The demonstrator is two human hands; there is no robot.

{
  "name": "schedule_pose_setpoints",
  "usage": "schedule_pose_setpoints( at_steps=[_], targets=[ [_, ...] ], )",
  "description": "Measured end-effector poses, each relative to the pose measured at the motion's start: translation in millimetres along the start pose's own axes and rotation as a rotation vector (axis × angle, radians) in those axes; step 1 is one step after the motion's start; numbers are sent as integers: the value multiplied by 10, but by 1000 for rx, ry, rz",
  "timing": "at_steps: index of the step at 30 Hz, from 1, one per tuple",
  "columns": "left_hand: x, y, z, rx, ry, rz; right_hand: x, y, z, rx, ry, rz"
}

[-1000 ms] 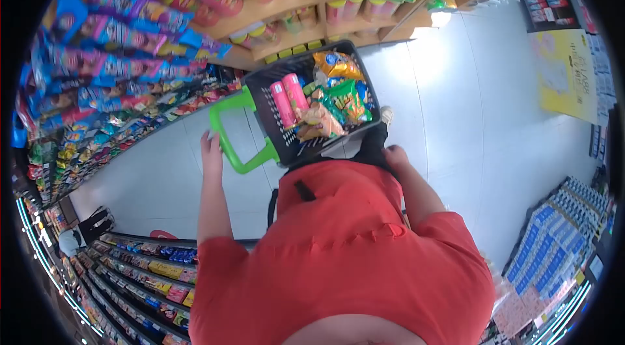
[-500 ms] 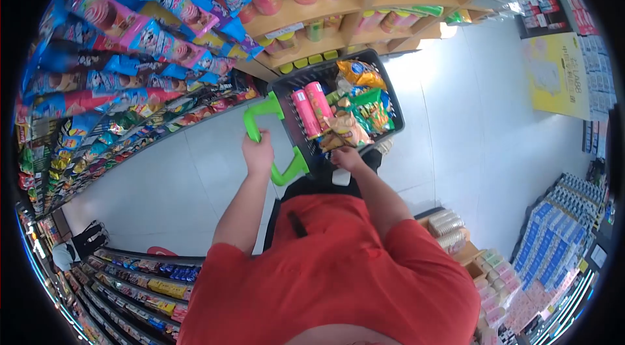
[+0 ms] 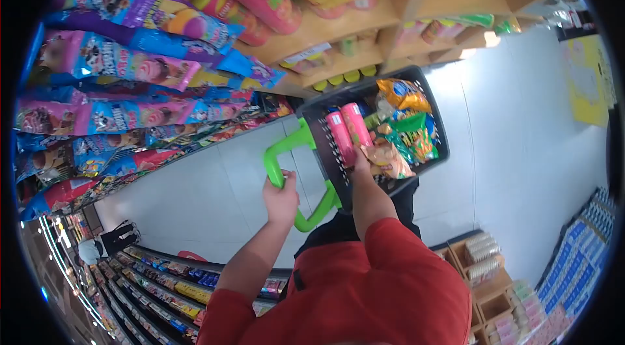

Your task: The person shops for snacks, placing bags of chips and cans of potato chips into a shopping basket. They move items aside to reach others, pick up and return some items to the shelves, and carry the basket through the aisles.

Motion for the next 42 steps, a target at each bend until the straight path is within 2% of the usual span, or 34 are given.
schedule_pose_setpoints(
  at_steps=[3,5,6,8,11,13,15,17,19,21,24,27,29,30,34,37,39,42],
  targets=[
    [-5,-43,39,12,-22,-23,47,-382,197,-36,-8,-111],
    [-13,-93,56,16,-28,-22,92,-353,141,117,194,-17],
    [-14,-103,75,11,-38,-26,-102,92,41,40,135,-107],
    [-34,-128,89,8,-44,-30,-245,377,-34,63,135,-89],
    [-62,-153,162,0,-61,-32,-293,342,-65,110,191,-48],
    [-56,-152,187,-3,-67,-30,-300,405,-170,288,212,16],
    [-65,-177,195,-61,-86,-32,-320,615,-278,271,251,30],
    [-89,-186,240,-78,-99,-23,-426,1260,-360,39,67,-114],
    [-102,-193,252,-96,-118,-20,-375,1548,-437,5,97,-158],
    [-100,-249,240,-150,-199,-12,-390,1826,-499,-108,25,-309],
    [-106,-475,45,-218,-256,-8,-229,1950,-646,-161,75,-417],
    [-124,-485,103,-231,-284,-11,-65,2339,-1154,-102,120,-495],
    [-121,-556,39,-240,-299,-31,98,2501,-1500,-41,25,-717],
    [-123,-526,52,-197,-260,-35,230,2737,-1758,20,15,-646],
    [-114,-522,36,-93,-210,-46,854,2616,-2706,322,-221,-576],
    [-103,-457,111,-112,-255,0,1165,2319,-3658,498,-348,-423],
    [-106,-357,179,-98,-261,21,1154,2274,-4381,697,-340,-446],
    [-90,-412,135,-78,-271,53,923,2336,-5198,793,-309,-405]
  ],
)
Point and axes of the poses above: each hand's wrist, its own y-axis away from the middle knuckle, its own x-axis out of the back of the hand, z = x × y, the point moved 7 cm from there along -y, towards the middle knuckle, and after that the axes turned 6 degrees about -y, right-handed, at the moved point
